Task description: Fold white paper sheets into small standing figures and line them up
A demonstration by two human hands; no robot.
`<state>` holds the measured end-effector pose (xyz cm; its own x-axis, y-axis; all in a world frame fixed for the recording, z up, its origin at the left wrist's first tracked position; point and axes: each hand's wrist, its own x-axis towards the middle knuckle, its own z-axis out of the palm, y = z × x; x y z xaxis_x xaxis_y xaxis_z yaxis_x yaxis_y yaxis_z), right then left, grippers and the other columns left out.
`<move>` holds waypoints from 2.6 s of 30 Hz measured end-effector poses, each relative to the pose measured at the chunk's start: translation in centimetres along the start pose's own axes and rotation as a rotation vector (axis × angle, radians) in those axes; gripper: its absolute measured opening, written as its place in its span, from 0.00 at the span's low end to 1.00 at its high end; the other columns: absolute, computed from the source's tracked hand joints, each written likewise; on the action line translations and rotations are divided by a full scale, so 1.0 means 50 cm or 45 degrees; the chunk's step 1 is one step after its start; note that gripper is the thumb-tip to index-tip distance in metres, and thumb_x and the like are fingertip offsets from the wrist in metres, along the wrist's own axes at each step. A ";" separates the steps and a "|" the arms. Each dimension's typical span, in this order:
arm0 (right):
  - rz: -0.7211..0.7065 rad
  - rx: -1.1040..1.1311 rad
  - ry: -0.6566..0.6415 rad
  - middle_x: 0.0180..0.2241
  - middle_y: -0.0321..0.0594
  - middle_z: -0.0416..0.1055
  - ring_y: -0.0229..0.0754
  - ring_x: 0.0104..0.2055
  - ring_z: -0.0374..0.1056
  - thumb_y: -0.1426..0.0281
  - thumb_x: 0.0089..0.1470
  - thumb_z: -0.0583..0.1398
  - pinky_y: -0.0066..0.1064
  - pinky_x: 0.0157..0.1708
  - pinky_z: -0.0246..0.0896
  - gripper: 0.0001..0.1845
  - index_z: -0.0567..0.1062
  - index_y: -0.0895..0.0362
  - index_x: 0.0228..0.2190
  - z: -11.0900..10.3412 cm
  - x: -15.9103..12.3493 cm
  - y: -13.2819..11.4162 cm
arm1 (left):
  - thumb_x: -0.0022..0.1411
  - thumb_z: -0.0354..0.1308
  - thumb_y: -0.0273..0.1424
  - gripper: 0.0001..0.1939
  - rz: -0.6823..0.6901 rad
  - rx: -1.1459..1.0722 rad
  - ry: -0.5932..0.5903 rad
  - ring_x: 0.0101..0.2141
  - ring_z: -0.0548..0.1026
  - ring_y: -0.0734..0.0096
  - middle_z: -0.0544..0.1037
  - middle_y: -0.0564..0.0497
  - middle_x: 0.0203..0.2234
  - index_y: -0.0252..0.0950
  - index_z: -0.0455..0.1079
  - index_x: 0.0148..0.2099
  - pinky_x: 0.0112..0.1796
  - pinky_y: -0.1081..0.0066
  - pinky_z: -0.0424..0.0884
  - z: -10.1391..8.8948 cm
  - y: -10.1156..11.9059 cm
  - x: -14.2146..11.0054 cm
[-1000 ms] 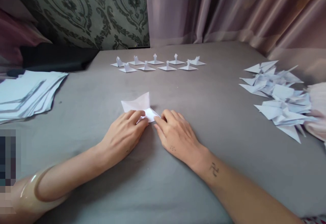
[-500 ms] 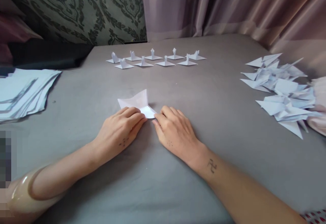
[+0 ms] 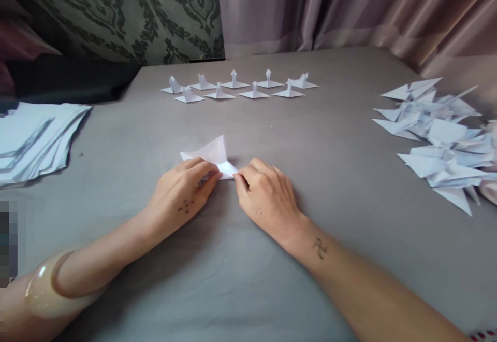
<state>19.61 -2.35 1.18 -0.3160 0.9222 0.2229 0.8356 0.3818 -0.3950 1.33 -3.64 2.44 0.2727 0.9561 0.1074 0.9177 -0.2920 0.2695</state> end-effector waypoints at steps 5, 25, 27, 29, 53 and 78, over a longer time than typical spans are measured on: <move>-0.002 0.068 -0.019 0.32 0.35 0.73 0.34 0.28 0.66 0.66 0.59 0.58 0.29 0.30 0.54 0.10 0.78 0.54 0.30 -0.002 0.000 0.002 | 0.68 0.46 0.32 0.12 -0.020 -0.024 -0.008 0.32 0.72 0.69 0.74 0.50 0.32 0.36 0.68 0.36 0.28 0.72 0.61 -0.002 0.000 0.005; -0.057 -0.118 0.054 0.31 0.37 0.71 0.37 0.28 0.65 0.67 0.62 0.55 0.31 0.27 0.51 0.11 0.73 0.56 0.29 0.017 0.002 -0.001 | 0.69 0.45 0.32 0.12 -0.084 0.093 -0.067 0.33 0.73 0.68 0.75 0.49 0.32 0.36 0.68 0.38 0.27 0.72 0.58 -0.003 0.003 0.018; -0.062 -0.141 0.051 0.31 0.37 0.71 0.38 0.29 0.66 0.67 0.62 0.55 0.31 0.27 0.52 0.11 0.72 0.56 0.30 0.018 0.002 -0.001 | 0.69 0.45 0.32 0.12 -0.067 0.103 -0.056 0.33 0.72 0.68 0.75 0.49 0.32 0.36 0.67 0.38 0.26 0.72 0.58 0.000 0.000 0.017; -0.063 -0.168 0.050 0.31 0.38 0.71 0.39 0.29 0.66 0.66 0.63 0.54 0.32 0.28 0.52 0.12 0.72 0.56 0.30 0.018 0.002 -0.002 | 0.70 0.44 0.33 0.12 -0.047 0.110 -0.047 0.32 0.72 0.68 0.74 0.49 0.32 0.36 0.67 0.38 0.27 0.72 0.59 0.001 -0.003 0.015; 0.175 0.043 -0.045 0.33 0.35 0.71 0.37 0.26 0.65 0.63 0.56 0.59 0.30 0.24 0.52 0.08 0.66 0.53 0.34 0.005 0.016 0.009 | 0.71 0.43 0.32 0.12 -0.028 0.138 -0.183 0.36 0.73 0.66 0.74 0.47 0.34 0.35 0.66 0.39 0.29 0.71 0.62 -0.013 0.002 0.027; -0.424 0.220 -0.057 0.45 0.45 0.74 0.44 0.48 0.68 0.79 0.61 0.49 0.36 0.48 0.64 0.15 0.73 0.58 0.41 0.000 -0.026 -0.016 | 0.71 0.43 0.31 0.12 -0.017 0.143 -0.191 0.40 0.73 0.62 0.74 0.45 0.37 0.33 0.67 0.42 0.33 0.68 0.65 -0.010 0.004 0.023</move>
<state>19.34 -3.88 1.20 -0.5799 0.7463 0.3268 0.5968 0.6622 -0.4530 1.68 -2.60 3.11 0.2923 0.9554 -0.0418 0.9457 -0.2823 0.1609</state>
